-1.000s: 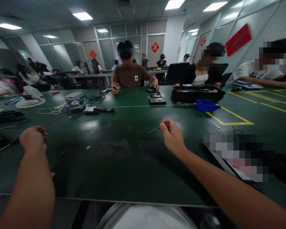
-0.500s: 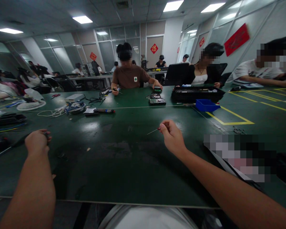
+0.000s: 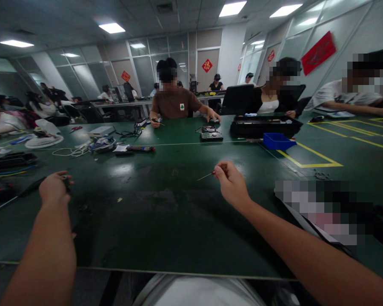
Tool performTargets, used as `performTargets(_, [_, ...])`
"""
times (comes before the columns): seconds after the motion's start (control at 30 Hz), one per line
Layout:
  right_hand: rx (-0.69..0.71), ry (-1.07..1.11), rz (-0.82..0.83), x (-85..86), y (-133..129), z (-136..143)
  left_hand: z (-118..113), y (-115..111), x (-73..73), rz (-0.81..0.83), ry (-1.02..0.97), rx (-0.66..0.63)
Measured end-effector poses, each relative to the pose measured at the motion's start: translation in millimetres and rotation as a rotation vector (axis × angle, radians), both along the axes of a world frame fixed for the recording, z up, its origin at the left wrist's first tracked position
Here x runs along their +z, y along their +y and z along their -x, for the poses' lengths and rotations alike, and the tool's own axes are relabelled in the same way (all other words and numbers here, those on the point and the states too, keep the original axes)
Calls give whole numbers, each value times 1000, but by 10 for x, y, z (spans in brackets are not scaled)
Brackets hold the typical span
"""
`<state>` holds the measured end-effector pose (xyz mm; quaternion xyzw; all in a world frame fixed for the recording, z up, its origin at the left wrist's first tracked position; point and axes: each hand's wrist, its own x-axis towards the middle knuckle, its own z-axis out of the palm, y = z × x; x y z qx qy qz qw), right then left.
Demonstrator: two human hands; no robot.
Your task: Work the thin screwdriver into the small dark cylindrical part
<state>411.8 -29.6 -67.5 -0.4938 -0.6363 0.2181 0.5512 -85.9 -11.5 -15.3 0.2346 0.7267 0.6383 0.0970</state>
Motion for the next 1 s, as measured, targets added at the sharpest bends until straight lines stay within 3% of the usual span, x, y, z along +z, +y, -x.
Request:
performTargets(0.1, [2, -4, 1, 5, -1, 3, 27, 14, -7, -31, -172, 46])
performTargets(0.5, [6, 0, -3, 5, -4, 1, -57, -16, 66, -114, -257, 115])
performTargets(0.9, [15, -3, 1, -2, 1, 3, 116, 33, -39, -107, -166, 112])
performTargets(1.0, [16, -3, 1, -1, -2, 6, 186, 40, -86, -102, -57, 74])
